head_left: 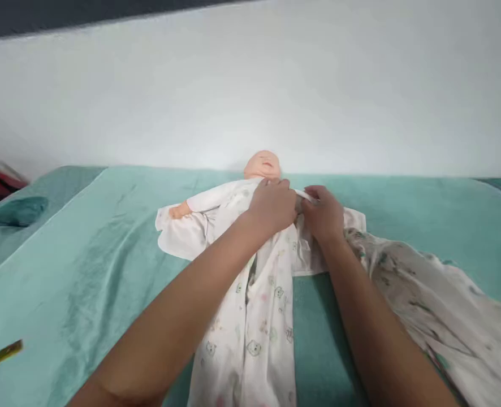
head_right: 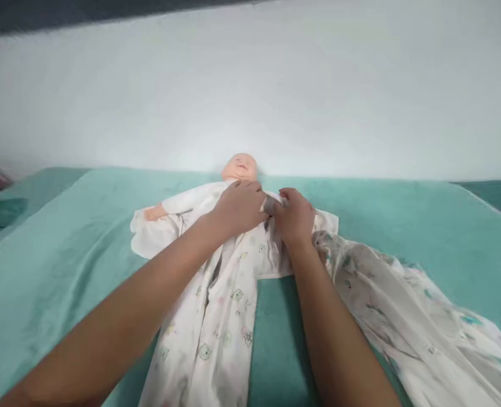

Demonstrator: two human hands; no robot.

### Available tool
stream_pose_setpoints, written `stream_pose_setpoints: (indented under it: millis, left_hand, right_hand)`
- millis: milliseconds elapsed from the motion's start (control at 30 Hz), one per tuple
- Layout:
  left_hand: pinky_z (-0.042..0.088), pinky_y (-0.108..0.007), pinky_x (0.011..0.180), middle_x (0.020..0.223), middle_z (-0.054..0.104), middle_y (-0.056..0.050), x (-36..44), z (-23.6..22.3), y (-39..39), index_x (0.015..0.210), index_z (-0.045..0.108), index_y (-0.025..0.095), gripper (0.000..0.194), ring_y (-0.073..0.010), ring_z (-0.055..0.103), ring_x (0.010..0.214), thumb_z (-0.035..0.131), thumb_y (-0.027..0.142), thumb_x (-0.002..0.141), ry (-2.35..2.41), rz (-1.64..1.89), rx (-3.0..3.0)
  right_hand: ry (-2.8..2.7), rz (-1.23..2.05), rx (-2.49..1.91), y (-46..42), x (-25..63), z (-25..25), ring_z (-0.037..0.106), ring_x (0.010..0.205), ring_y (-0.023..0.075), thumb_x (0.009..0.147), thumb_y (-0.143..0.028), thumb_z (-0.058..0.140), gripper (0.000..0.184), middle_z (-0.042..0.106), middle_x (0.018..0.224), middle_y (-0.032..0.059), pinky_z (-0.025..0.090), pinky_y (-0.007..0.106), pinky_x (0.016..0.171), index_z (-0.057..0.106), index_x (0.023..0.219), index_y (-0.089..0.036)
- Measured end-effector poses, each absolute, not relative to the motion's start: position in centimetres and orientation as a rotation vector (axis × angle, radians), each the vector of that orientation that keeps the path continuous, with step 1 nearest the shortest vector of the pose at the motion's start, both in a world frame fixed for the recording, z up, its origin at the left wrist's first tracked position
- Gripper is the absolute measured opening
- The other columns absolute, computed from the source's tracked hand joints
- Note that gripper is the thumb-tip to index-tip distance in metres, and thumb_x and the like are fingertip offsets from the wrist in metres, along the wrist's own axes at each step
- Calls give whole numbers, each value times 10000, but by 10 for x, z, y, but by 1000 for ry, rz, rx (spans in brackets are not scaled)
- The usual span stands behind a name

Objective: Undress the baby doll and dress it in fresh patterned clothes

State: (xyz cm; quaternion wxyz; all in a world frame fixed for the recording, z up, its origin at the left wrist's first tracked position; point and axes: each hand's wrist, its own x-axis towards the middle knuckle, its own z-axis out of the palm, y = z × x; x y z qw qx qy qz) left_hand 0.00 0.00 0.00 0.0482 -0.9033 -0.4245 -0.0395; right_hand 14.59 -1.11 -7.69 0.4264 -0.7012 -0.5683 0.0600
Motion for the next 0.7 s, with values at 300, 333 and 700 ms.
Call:
stream_pose_setpoints:
  millis: [300, 333, 700]
  left_hand:
    - [349, -451, 997, 1171, 670, -118, 55, -15, 24, 1111, 693, 198, 344, -302, 548, 1135, 674, 236, 769, -1462, 394, -2743]
    - [352, -450, 989, 1153, 676, -120, 55, -15, 24, 1102, 691, 194, 331, -303, 552, 1126, 668, 239, 775, -1460, 385, -2746]
    - [417, -360, 724, 988, 655, -116, -28, 31, 15, 1018, 568, 159, 260, -296, 590, 990, 554, 136, 760, -1405, 43, -2722]
  right_hand:
    - [-1382, 223, -1568, -8, 144, -77, 649, 965, 259, 736, -221, 506, 291, 708, 1019, 83, 480, 406, 876, 659, 981, -191]
    - [-1384, 213, -1556, -8, 144, -77, 648, 962, 257, 724, -203, 499, 295, 708, 1012, 80, 479, 410, 884, 660, 971, -191]
    - [-994, 508, -1275, -7, 152, -66, 668, 785, 194, 513, -124, 402, 400, 700, 842, 35, 529, 327, 708, 650, 821, -183]
